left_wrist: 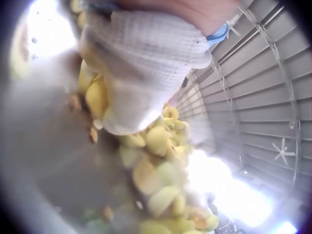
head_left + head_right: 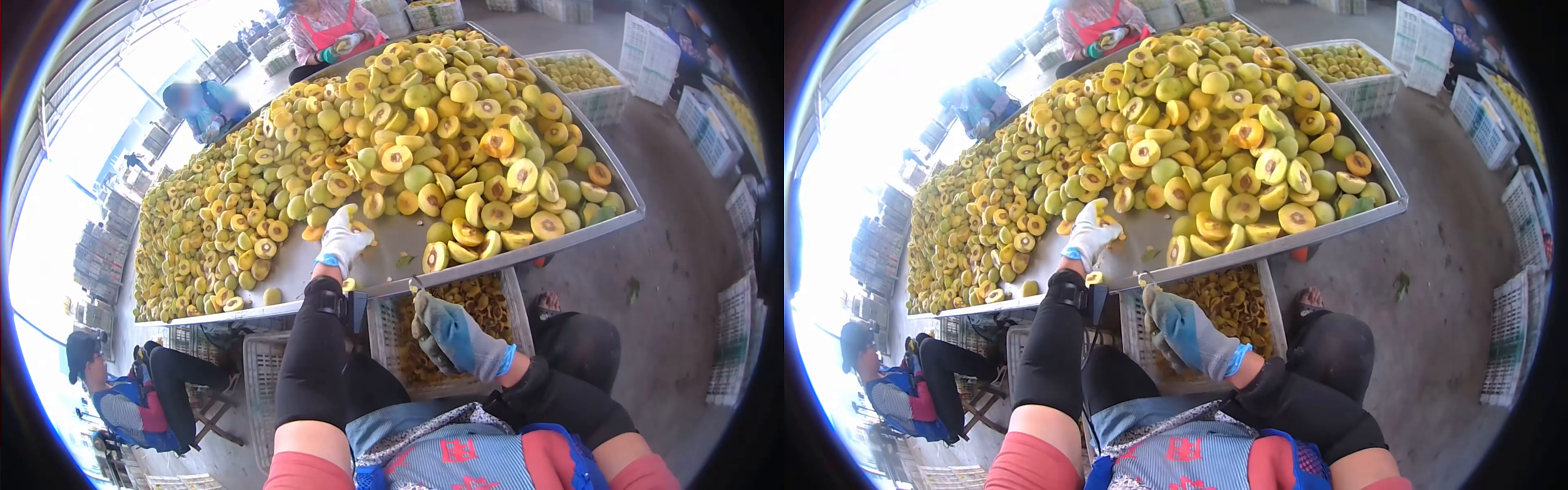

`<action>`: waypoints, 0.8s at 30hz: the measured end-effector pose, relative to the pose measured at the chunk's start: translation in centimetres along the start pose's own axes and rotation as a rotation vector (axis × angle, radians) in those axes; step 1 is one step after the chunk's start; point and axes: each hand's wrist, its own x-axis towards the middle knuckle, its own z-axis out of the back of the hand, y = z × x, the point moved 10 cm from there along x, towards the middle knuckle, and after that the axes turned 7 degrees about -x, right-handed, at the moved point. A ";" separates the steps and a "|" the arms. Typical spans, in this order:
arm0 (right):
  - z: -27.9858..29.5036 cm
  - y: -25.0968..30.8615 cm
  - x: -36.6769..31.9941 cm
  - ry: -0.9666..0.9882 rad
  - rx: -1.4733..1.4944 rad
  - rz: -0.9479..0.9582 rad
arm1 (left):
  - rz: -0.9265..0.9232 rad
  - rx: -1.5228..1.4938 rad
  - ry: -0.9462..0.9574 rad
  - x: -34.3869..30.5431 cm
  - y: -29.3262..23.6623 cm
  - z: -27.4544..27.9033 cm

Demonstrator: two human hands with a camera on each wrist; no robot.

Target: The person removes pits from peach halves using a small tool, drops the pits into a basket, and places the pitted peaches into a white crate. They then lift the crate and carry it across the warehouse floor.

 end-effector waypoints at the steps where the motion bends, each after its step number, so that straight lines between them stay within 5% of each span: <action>1: 0.2 0.0 0.3 -0.022 -0.036 0.063 | -0.123 -0.352 -0.019 0.6 2.2 -0.3; 4: 0.8 0.0 1.2 -0.090 -0.042 0.231 | 0.011 -0.901 0.049 -3.4 1.6 -1.1; 6: 0.9 0.7 1.4 -0.136 0.087 0.313 | -0.085 -0.946 -0.028 -8.0 -1.7 -0.7; 9: 0.4 1.7 1.4 -0.164 -0.219 0.413 | -0.192 -0.960 -0.073 -13.5 -5.2 -1.2; 11: 0.1 1.8 1.2 -0.168 -0.327 0.409 | -0.428 -0.806 -0.175 -16.4 -7.6 -0.8; 16: -0.1 -0.2 1.2 -0.126 -0.365 0.247 | -0.058 -1.494 -0.205 -17.4 -6.1 -4.2; 24: 0.2 0.6 1.2 -0.155 -0.461 0.235 | -0.051 -1.322 -0.177 -17.3 -4.9 -4.8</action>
